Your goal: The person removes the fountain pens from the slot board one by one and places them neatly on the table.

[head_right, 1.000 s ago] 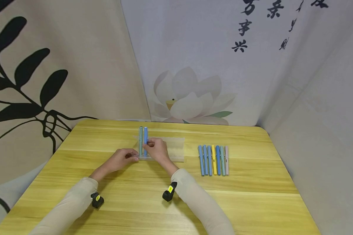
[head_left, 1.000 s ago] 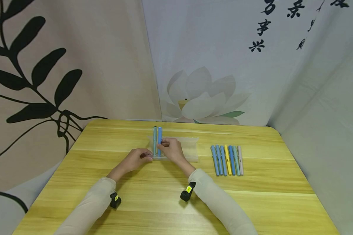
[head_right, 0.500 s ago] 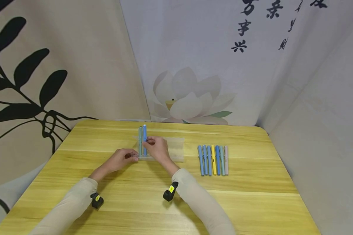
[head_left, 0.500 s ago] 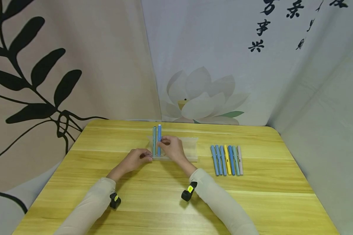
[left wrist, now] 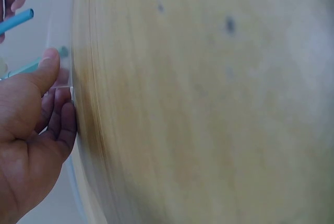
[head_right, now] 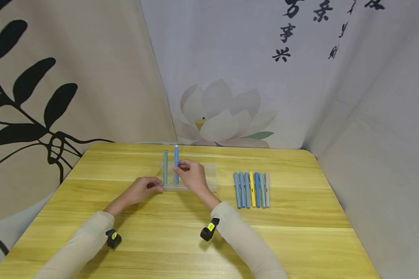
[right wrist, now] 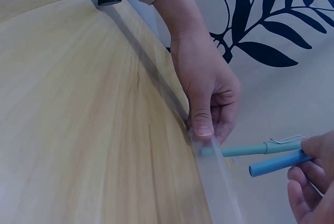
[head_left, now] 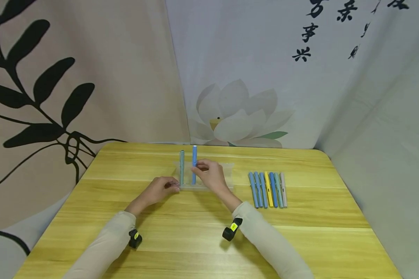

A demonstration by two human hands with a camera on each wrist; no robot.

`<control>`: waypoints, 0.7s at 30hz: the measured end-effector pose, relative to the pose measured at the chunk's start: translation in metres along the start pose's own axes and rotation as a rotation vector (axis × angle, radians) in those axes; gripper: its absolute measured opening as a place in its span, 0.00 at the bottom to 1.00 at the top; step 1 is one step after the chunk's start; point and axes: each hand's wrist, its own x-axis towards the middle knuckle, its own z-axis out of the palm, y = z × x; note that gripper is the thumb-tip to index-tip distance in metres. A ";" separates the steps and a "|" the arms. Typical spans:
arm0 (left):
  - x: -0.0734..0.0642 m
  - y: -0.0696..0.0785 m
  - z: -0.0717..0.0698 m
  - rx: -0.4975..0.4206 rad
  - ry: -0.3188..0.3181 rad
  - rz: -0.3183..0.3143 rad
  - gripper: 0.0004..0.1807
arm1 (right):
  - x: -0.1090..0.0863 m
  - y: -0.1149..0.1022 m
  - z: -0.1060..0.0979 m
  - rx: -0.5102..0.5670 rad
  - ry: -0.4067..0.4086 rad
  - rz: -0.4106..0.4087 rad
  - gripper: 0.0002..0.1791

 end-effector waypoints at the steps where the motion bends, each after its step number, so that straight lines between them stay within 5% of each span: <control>1: 0.000 0.000 0.000 0.001 0.000 -0.002 0.10 | -0.001 -0.001 -0.002 -0.003 0.000 0.000 0.14; 21: -0.001 -0.002 -0.001 0.004 -0.004 0.009 0.11 | -0.021 -0.001 -0.058 -0.011 0.039 -0.036 0.16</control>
